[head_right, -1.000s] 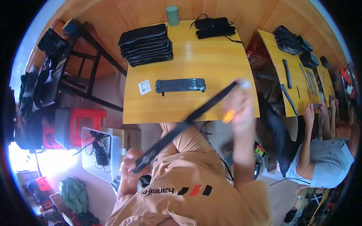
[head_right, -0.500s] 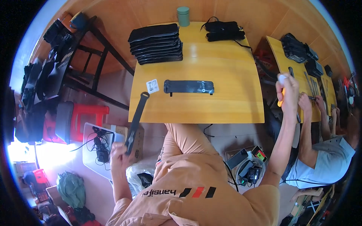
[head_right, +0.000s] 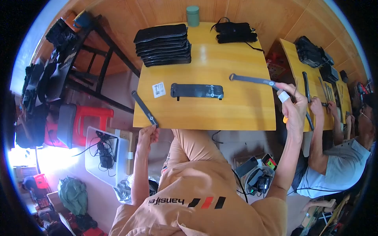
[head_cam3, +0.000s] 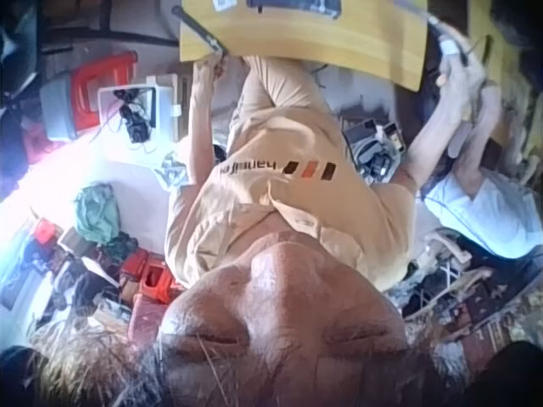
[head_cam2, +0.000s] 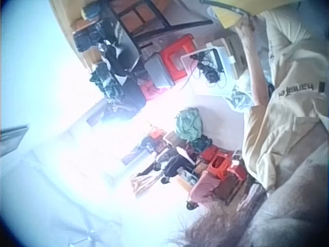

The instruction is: Inserting and adjusting straps into textile or bag components at a workbench using a small pick tool.

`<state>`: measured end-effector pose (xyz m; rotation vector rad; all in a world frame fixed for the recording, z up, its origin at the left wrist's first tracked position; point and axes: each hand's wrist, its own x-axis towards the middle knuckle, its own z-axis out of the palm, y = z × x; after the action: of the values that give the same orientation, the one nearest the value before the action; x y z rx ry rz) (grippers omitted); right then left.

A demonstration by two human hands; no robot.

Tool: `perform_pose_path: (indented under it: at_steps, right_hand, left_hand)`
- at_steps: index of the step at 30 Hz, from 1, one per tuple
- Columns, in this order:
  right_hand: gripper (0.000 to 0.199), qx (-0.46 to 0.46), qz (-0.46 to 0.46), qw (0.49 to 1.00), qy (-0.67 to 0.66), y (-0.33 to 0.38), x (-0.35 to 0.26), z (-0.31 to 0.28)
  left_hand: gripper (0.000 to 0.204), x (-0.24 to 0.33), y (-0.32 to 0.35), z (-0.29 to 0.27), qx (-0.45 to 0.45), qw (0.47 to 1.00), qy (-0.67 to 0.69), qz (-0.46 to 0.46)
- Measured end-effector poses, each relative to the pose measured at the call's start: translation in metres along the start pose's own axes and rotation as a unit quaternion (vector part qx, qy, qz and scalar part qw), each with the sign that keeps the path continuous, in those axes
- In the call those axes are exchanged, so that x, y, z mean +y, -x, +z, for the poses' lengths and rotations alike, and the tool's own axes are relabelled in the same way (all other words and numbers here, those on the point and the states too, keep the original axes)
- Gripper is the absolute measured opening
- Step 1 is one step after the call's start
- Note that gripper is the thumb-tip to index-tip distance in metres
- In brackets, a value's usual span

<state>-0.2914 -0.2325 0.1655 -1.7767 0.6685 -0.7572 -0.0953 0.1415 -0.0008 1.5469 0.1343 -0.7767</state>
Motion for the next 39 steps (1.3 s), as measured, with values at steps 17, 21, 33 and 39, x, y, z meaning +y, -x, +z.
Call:
perform_pose_path:
  at_steps: [17,21,33,39]
  right_hand:
    - [0.020,-0.262,-0.144,0.944,0.143,0.031,-0.044,0.032]
    - [0.018,-0.348,-0.174,0.920,0.033,0.050,-0.046,0.077]
    - [0.012,-0.243,0.118,0.963,0.006,0.054,0.083,0.105]
    - [0.007,-0.169,0.246,0.950,-0.096,0.037,0.101,0.119]
  left_hand:
    - [0.030,0.025,0.026,0.000,0.123,0.963,-0.165,0.177]
    - [0.028,0.097,0.070,0.087,-0.060,0.833,-0.246,0.493]
    - [0.014,0.043,0.016,0.040,-0.265,0.894,-0.313,0.182]
    - [0.011,0.048,-0.027,0.050,-0.095,0.967,-0.186,0.144]
